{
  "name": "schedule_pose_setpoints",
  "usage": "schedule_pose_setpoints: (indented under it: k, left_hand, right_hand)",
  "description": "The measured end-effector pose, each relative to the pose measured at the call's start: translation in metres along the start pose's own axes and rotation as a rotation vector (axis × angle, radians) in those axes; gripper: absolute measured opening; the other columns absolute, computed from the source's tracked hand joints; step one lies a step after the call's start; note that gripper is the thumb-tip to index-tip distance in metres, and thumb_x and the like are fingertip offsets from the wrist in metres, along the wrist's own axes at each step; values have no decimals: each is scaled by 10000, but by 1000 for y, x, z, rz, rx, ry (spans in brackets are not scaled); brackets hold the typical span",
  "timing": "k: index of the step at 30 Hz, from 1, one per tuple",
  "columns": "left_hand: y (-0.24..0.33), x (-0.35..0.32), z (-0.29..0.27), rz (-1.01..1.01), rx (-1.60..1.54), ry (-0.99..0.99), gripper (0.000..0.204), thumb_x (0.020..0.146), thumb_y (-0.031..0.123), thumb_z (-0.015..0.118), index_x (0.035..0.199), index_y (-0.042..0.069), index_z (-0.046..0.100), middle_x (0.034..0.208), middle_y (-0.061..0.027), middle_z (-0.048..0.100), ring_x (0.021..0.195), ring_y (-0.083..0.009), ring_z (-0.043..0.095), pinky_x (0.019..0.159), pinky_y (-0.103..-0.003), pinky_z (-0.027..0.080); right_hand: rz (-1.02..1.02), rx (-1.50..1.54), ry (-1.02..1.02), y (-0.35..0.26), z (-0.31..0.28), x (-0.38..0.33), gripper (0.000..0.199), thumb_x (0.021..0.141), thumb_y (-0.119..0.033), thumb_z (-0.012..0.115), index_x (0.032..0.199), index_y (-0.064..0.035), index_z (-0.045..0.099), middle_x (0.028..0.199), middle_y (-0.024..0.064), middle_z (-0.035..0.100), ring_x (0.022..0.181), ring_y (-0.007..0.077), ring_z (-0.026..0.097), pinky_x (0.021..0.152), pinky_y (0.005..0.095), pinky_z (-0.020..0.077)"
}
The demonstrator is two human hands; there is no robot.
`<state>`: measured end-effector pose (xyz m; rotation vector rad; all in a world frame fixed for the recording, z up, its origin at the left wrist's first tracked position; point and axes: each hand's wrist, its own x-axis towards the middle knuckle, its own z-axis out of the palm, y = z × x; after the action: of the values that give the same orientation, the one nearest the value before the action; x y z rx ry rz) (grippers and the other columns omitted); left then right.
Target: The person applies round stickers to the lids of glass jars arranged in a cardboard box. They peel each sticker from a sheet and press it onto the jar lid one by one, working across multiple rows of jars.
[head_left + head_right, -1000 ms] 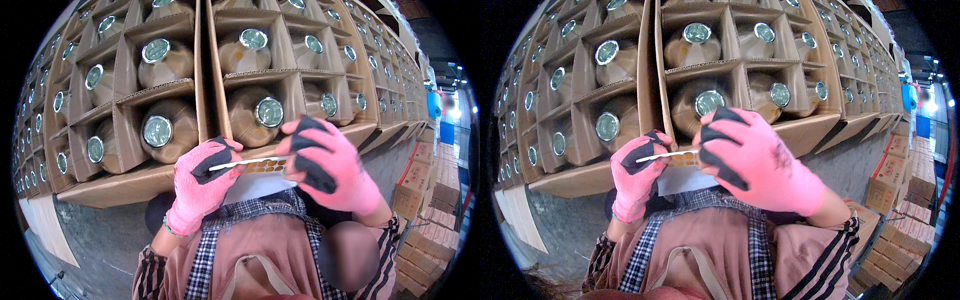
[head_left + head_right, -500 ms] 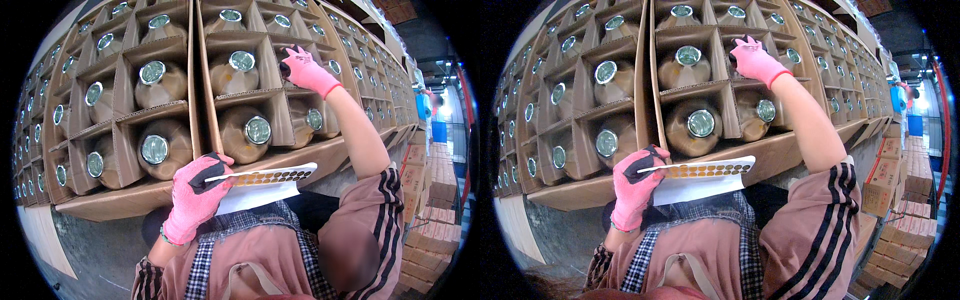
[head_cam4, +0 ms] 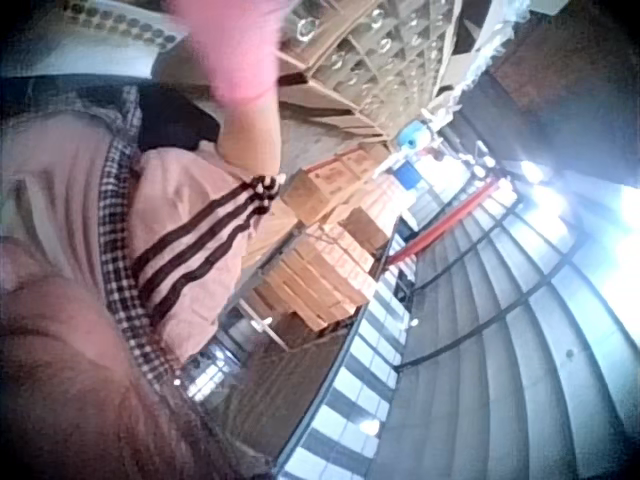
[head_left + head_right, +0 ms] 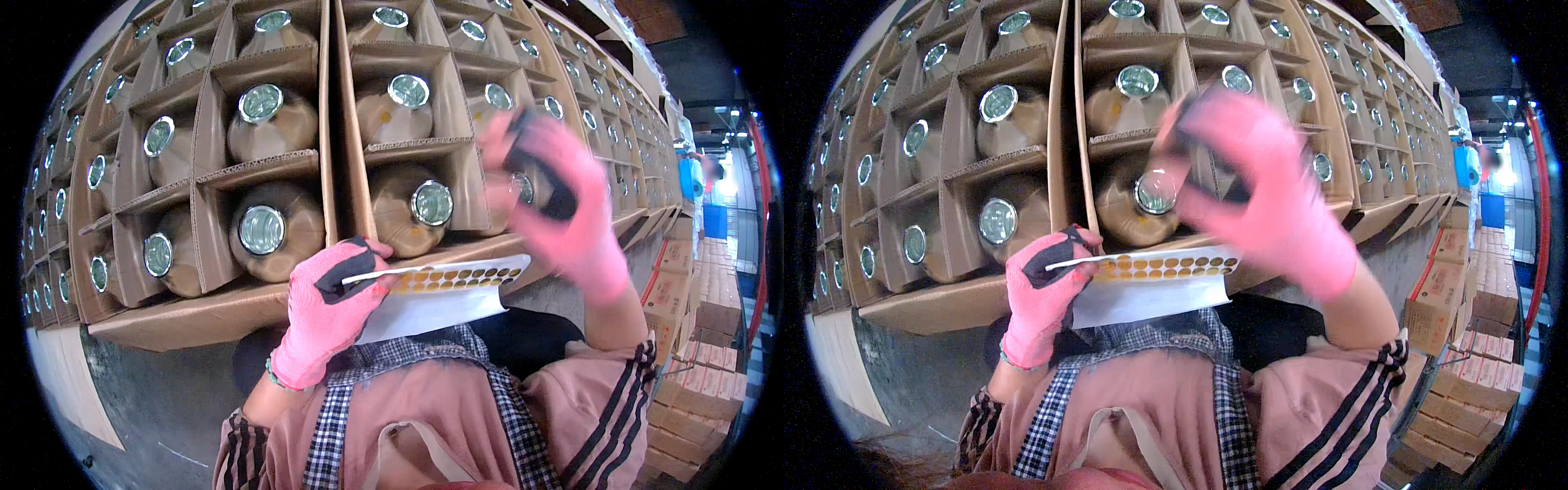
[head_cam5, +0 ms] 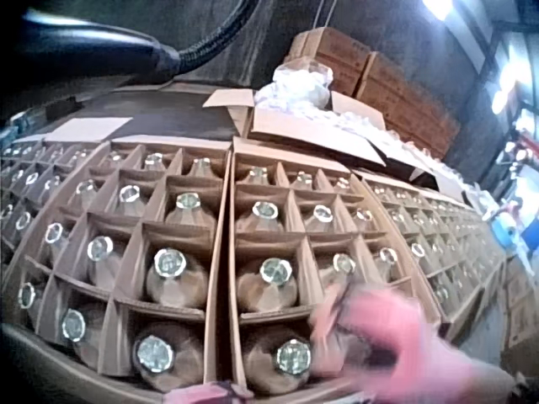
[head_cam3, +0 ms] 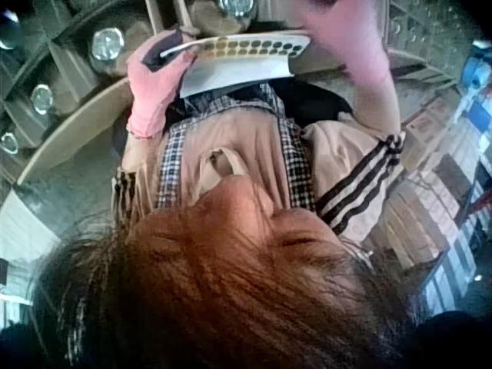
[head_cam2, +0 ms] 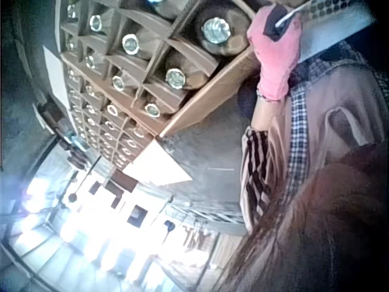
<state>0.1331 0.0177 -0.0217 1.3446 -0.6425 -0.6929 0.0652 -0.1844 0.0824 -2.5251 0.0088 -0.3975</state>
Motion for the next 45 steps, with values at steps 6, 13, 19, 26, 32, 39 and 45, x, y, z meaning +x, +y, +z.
schedule_pose_setpoints:
  k: [6,13,19,26,32,39,45]
  left_hand:
    - [10,-2,5,-72,-35,23,87,644,12,620,715,-8,574,715,-91,567,748,-161,552,647,-258,425]
    - [17,-1,10,-18,-67,53,94,640,17,622,715,-10,572,724,-92,572,754,-163,553,649,-257,425]
    - [23,3,30,-73,-148,70,121,654,18,639,754,-19,582,824,-95,584,744,-99,516,641,-218,415]
    - [26,6,64,-139,-91,256,109,675,-35,599,783,-29,590,871,-86,585,740,-90,518,645,-201,416]
    - [29,15,100,-142,95,265,72,652,-36,588,724,-36,583,823,-98,581,794,-139,525,688,-232,414]
    - [41,52,130,-146,230,231,64,596,-54,584,658,-48,569,772,-110,575,813,-181,525,721,-260,408]
    - [33,78,153,-23,173,188,93,569,-39,601,656,-44,568,700,-104,569,782,-217,552,756,-314,403]
  right_hand:
    - [-22,-246,-314,-32,25,-23,222,605,-144,670,782,-63,563,808,75,528,849,283,508,753,372,385]
    - [-162,-248,-203,-29,22,-34,209,565,-85,651,753,-75,560,784,57,522,791,253,509,712,354,390]
    - [-248,-332,-166,-20,7,-48,283,564,-113,596,833,-64,523,830,78,497,847,277,483,767,396,379]
    - [-142,-13,113,39,-60,-54,207,653,-92,621,830,-37,529,998,76,535,903,232,516,808,349,381]
    - [158,-421,50,230,-112,-38,180,620,-177,651,719,-47,574,1008,125,518,982,295,447,836,350,375]
    - [158,-671,-553,278,-74,-25,272,683,-178,543,895,-9,563,1167,169,412,1140,379,316,940,431,287]
    - [-12,-778,-530,279,-67,-27,270,651,-90,518,916,-41,516,1166,188,407,1137,372,322,940,487,244]
